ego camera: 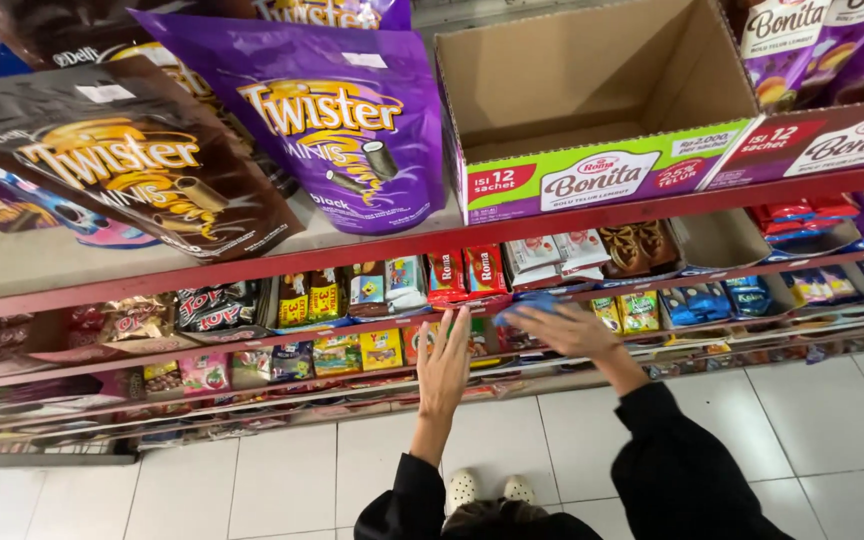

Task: Organizing and cleaning snack items on grocery store shelves.

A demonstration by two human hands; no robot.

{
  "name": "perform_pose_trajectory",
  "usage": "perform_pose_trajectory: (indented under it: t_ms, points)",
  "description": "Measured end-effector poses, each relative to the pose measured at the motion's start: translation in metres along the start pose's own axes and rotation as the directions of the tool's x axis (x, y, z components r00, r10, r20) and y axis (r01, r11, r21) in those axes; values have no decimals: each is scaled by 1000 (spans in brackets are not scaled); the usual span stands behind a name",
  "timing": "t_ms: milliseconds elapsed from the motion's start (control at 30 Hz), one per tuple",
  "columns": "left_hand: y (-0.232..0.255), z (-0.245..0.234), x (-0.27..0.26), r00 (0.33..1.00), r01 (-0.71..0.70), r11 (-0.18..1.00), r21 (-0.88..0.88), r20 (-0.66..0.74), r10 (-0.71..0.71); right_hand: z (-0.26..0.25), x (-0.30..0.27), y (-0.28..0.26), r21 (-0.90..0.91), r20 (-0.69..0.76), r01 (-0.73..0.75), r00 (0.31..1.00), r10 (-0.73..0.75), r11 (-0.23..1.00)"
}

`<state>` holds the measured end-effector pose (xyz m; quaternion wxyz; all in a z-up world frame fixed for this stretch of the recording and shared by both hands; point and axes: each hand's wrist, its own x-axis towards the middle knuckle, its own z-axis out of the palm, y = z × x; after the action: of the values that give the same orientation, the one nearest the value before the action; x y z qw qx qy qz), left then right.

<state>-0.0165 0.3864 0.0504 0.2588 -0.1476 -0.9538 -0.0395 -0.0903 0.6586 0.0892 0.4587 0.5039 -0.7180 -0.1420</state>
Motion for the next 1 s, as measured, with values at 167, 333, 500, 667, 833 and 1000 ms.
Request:
perform_pose_trajectory:
  t_ms: [167,333,500,667,833,1000]
  points:
    - [6,7,4,994,46,998,37,-104,-42,-35,-42,16,-129,201,-133,967,158,983]
    - [7,4,5,999,48,999,-7,-4,-48,-68,-46,-6,-37,51,-524,849,526,851]
    - [7,18,5,999,35,998,-59,-18,-36,-65,-1,-48,122,-80,-667,732,677,735]
    - [3,48,-3,996,58,995,-85,72,-51,-25,47,-67,85,119,-353,932,342,932]
    - [7,51,1,999,41,997,-68,-8,-42,-15,31,-30,38,87,-384,921,379,923]
    - [20,36,8,993,102,995,-13,59,-102,-21,-23,16,97,72,-197,979,190,976]
